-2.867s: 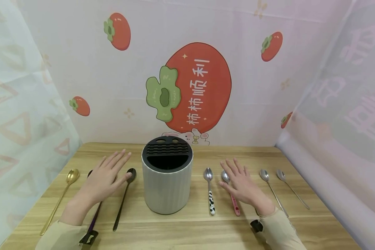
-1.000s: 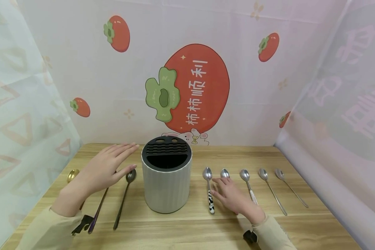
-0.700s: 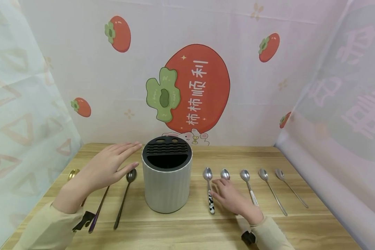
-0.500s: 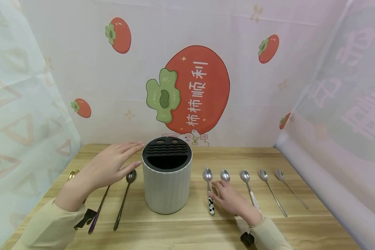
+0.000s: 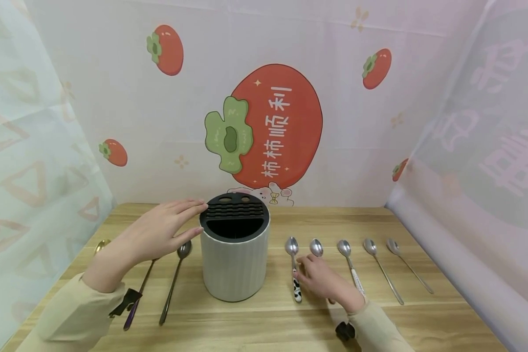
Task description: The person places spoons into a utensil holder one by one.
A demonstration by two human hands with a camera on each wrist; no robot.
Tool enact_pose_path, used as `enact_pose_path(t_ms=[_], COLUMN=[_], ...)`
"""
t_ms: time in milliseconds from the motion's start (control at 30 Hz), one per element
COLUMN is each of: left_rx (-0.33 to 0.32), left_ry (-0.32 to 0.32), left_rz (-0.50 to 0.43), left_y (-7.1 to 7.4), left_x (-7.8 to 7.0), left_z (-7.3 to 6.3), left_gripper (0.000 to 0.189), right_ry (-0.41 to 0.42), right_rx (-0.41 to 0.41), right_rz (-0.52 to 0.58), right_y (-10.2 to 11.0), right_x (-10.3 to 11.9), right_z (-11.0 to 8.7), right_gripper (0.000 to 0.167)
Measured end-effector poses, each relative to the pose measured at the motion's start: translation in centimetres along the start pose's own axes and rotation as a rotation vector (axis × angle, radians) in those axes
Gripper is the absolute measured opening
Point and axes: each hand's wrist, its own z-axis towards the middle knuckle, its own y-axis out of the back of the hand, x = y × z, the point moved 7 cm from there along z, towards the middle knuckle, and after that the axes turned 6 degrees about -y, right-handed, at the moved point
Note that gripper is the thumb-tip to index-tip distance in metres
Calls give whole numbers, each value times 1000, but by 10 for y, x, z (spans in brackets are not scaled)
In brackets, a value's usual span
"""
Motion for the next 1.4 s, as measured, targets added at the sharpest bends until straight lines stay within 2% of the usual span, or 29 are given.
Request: enact_pose_path(t_ms=[300,533,867,1133,1400], left_rx=[16,23,37,73,96], left_ry=[3,-4,-22,1,15], left_rz=[-23,-42,-76,-129,-169], left_y=[1,2,3,3,2], left_x=[-3,-6,-10,-12,-11], left_z=[3,6,11,12,15], left_gripper=[53,52,55,56,55], right_ry=[30,-40,-55,-92,-170], right_rx=[36,62,41,42,34], right_rz=[-5,20,46,119,117], right_y=[1,0,-1,0,0], right_x=[5,5,3,0,-4], right_z=[3,7,16,22,25], right_gripper=[35,28,13,10,11])
